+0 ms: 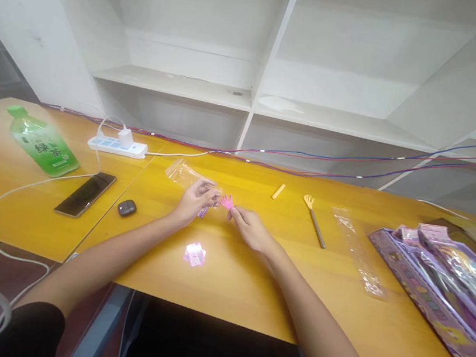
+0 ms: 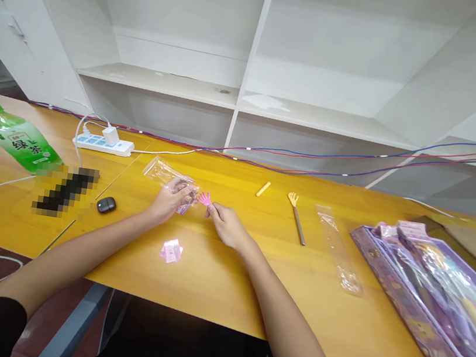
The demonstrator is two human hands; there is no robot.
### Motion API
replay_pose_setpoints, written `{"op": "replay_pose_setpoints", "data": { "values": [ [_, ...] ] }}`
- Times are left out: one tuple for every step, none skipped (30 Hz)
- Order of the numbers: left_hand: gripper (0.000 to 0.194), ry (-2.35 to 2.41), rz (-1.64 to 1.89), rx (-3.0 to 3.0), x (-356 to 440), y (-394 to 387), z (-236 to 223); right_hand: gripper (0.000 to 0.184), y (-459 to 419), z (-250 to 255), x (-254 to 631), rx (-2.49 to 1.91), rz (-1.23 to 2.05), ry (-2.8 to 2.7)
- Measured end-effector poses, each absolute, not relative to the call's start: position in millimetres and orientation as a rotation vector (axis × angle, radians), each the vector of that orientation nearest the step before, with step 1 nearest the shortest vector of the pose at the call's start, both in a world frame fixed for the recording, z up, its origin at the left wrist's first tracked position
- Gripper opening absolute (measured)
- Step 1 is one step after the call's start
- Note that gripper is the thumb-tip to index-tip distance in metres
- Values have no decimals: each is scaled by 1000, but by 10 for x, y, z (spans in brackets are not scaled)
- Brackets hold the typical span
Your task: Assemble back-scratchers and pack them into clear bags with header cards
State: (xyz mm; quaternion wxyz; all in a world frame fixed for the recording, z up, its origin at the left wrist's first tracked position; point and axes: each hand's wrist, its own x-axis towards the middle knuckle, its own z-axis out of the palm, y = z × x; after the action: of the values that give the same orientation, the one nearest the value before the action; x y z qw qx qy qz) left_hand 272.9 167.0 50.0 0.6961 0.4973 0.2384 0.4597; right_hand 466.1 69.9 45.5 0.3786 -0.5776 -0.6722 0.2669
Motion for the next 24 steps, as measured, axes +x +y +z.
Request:
{"op": "replay_pose_setpoints", "data": {
  "values": [
    [57, 517, 1010, 1097, 2727, 1662, 510, 58, 707, 446, 4679, -1478, 671, -1701],
    [57, 518, 1000, 1081, 2725, 1654, 518, 58, 711, 442, 4694, -1473, 664, -1680],
    [56, 533, 998, 1056, 2724, 1648, 523, 59, 713, 443, 4704, -1463, 657, -1655],
    [55, 555, 1003, 1026, 2724, 1642, 527, 59, 714, 448, 4710, -1452, 646, -1632],
    [55, 574, 1012, 999, 2725, 1640, 528, 60, 713, 454, 4711, -1442, 626, -1616],
    [54, 587, 1019, 980, 2725, 1639, 528, 60, 713, 461, 4708, -1434, 598, -1608],
    [53, 588, 1022, 970, 2725, 1642, 528, 59, 714, 465, 4703, -1429, 565, -1609],
    [53, 580, 1021, 969, 2723, 1648, 527, 57, 717, 466, 4696, -1426, 532, -1620],
    [52, 568, 1016, 971, 2719, 1657, 526, 55, 720, 462, 4689, -1426, 500, -1635],
    [51, 559, 1012, 972, 2714, 1669, 524, 53, 725, 454, 4683, -1427, 469, -1652],
    [50, 556, 1009, 970, 2708, 1683, 522, 51, 731, 444, 4679, -1430, 438, -1666],
    [49, 557, 1011, 964, 2702, 1700, 519, 51, 736, 431, 4677, -1434, 411, -1682],
    [48, 558, 1016, 956, 2696, 1717, 514, 50, 741, 419, 4678, -1438, 388, -1695],
    [46, 562, 1023, 946, 2691, 1735, 508, 50, 745, 408, 4681, -1444, 369, -1706],
    [45, 567, 1029, 935, 2687, 1750, 502, 50, 747, 399, 4685, -1450, 353, -1715],
    [44, 573, 1034, 924, 2683, 1763, 497, 50, 749, 394, 4691, -1455, 338, -1723],
    [43, 579, 1039, 913, 2681, 1773, 492, 50, 749, 391, 4698, -1461, 322, -1730],
    [43, 581, 1040, 904, 2679, 1780, 490, 50, 749, 391, 4705, -1465, 305, -1737],
    [43, 577, 1038, 900, 2678, 1783, 491, 51, 749, 392, 4711, -1466, 290, -1743],
    [43, 570, 1034, 898, 2677, 1783, 493, 51, 748, 395, 4718, -1464, 280, -1750],
    [43, 563, 1027, 897, 2676, 1780, 498, 51, 748, 397, 4724, -1461, 275, -1756],
    [43, 558, 1019, 896, 2675, 1777, 503, 50, 749, 399, 4730, -1455, 276, -1762],
    [43, 556, 1012, 893, 2675, 1772, 509, 49, 750, 399, 4736, -1447, 280, -1768],
    [43, 557, 1007, 890, 2675, 1768, 514, 49, 751, 398, 4743, -1437, 286, -1773]
  ]
}}
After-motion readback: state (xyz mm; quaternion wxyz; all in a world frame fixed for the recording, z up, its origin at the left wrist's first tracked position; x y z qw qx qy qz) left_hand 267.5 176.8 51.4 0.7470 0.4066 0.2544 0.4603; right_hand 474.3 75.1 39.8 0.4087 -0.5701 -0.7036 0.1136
